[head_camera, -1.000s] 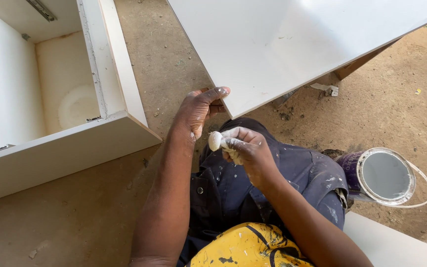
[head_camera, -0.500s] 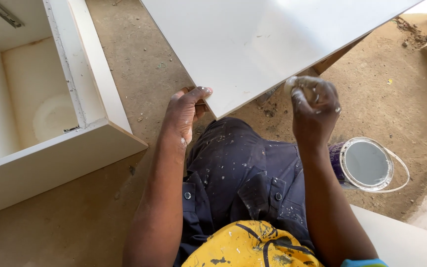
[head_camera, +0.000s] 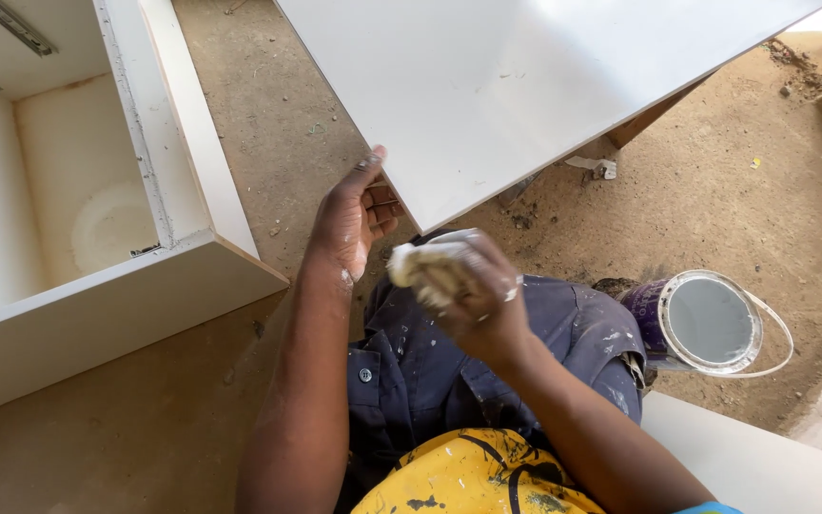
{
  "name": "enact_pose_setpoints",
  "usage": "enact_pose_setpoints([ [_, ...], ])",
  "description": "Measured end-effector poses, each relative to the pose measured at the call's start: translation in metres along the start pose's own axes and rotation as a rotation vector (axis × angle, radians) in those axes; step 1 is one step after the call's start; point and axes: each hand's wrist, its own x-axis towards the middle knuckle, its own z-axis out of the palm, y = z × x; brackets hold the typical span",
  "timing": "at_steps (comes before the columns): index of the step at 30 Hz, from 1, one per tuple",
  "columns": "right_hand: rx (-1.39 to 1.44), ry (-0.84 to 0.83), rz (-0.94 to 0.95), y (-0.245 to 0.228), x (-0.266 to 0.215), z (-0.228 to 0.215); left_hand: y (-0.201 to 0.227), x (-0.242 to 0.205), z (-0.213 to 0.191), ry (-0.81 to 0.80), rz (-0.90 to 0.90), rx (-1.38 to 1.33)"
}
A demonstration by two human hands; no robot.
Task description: Applying white filler or putty to the edges and surfaces of furniture panels to smooth them out before finishing.
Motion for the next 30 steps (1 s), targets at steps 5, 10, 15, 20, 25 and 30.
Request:
enact_pose_setpoints([
  [5,0.164,0.210,0.359,0.004,0.004,-0.039,-0.014,-0.004,-0.005,0.057,-0.054,-0.164],
  [10,0.363,0.437,0.575,0.023,-0.010,-0.059,-0.084,0.022,-0.004,0.081,-0.241,-0.208],
  [15,0.689,0.541,0.766,0.041,-0.032,-0.080,-0.146,0.032,0.022,-0.094,-0.223,-0.162],
  [20,1.216,0.604,0.810,0.036,-0.034,-0.098,-0.145,0.021,0.057,-0.342,-0.253,-0.324],
  [25,1.264,0.626,0.784,0.042,-0.052,-0.120,-0.145,0.011,0.078,-0.475,-0.235,-0.317],
  [30,1.030,0.703,0.684,0.032,-0.053,-0.126,-0.144,-0.010,0.098,-0.370,0.108,0.228],
])
